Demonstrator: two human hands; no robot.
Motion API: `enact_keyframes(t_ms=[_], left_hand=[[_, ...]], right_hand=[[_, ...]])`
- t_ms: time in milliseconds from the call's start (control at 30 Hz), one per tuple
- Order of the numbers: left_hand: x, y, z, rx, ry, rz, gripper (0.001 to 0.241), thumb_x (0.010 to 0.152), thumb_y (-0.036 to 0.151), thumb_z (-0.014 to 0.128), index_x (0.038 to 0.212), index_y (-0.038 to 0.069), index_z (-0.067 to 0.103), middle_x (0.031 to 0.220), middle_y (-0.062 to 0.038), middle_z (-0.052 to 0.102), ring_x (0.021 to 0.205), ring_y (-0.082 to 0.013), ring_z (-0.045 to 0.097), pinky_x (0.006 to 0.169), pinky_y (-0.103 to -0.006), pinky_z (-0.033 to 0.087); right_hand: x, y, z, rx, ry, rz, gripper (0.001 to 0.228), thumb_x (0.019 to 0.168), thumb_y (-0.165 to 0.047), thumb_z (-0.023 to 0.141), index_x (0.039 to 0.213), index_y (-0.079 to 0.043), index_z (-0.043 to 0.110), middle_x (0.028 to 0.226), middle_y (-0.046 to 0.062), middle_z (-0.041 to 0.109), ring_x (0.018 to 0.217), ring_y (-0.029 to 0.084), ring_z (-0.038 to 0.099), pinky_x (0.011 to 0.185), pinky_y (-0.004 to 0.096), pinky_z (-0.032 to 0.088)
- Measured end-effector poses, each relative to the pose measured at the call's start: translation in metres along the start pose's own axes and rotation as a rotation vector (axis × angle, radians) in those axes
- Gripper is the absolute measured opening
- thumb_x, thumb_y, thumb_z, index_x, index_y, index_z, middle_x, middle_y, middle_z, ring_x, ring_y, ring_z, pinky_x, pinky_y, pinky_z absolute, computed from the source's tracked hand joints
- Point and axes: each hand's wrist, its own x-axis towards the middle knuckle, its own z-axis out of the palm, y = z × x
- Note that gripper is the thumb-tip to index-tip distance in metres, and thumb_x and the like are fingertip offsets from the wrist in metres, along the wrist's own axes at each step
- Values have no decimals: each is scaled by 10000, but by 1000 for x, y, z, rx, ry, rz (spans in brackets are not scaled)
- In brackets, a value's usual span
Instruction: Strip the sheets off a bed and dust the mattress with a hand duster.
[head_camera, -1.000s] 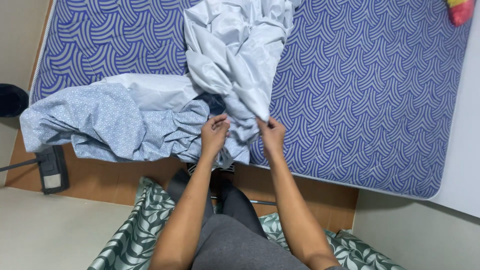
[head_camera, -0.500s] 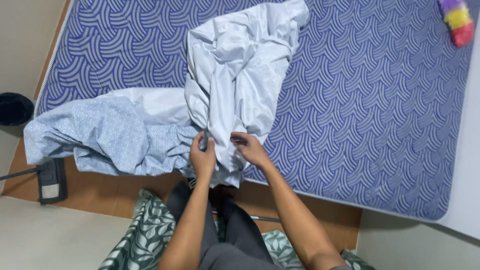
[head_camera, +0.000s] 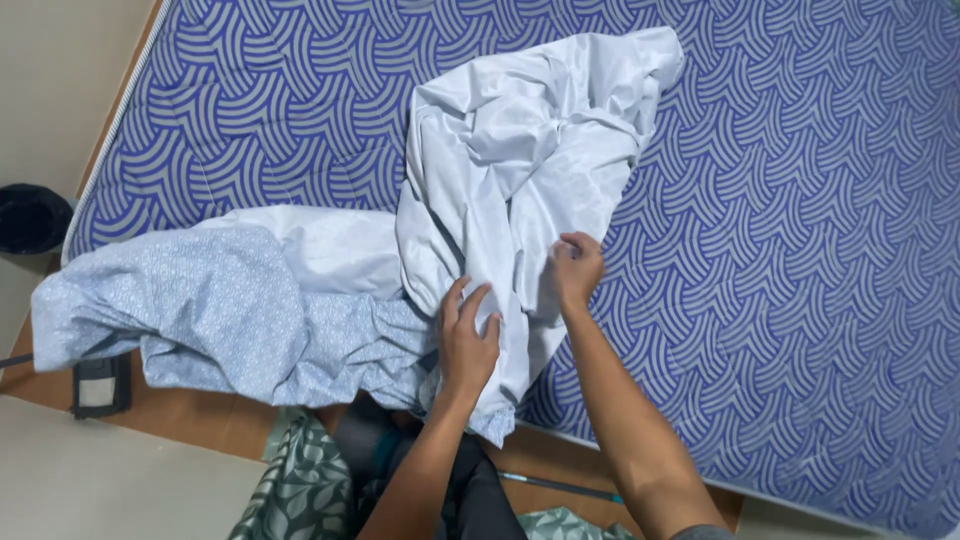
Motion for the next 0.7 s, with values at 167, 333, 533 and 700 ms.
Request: enact_keyframes(t_ms=[167, 333, 533, 700], left_hand=[[75, -13, 28, -125, -100, -44, 612, 832, 162, 777, 1409, 101, 580, 1542, -193, 426, 1406, -396, 440, 1131, -432, 385], [110, -19, 33, -206, -261, -75, 605, 892, 196, 746, 1450, 101, 531, 1562, -169, 462, 1442, -330, 433, 1173, -388, 352], [111, -76, 12, -610, -208, -373, 531, 995, 274, 585, 1508, 158, 509, 1509, -88, 553, 1379, -220, 537, 1139, -318, 407], [60, -213, -30, -1177, -33, -414, 412, 1048, 194, 605, 1392, -31, 584, 1286, -204, 666, 1165, -321, 636, 1034, -440, 518]], right_hand=[[57, 39, 22, -144, 209, -88, 479, 770, -97, 886, 1153, -138, 601, 1009, 164, 714, 893, 292, 690, 790, 366, 529], [97, 27, 28, 417, -13, 735, 1077, 778, -20, 857, 1575, -108, 139, 836, 138, 656, 692, 279, 602, 604, 398, 477], [-9, -99, 13, 367, -309, -109, 200, 926, -121, 746, 1081, 2, 716, 916, 45, 751, 788, 158, 689, 710, 322, 558], [-146, -62, 32, -392, -1067, -854, 455, 769, -308, 735, 1172, -97, 717, 1336, 229, 647, 1218, 457, 577, 1032, 589, 373]])
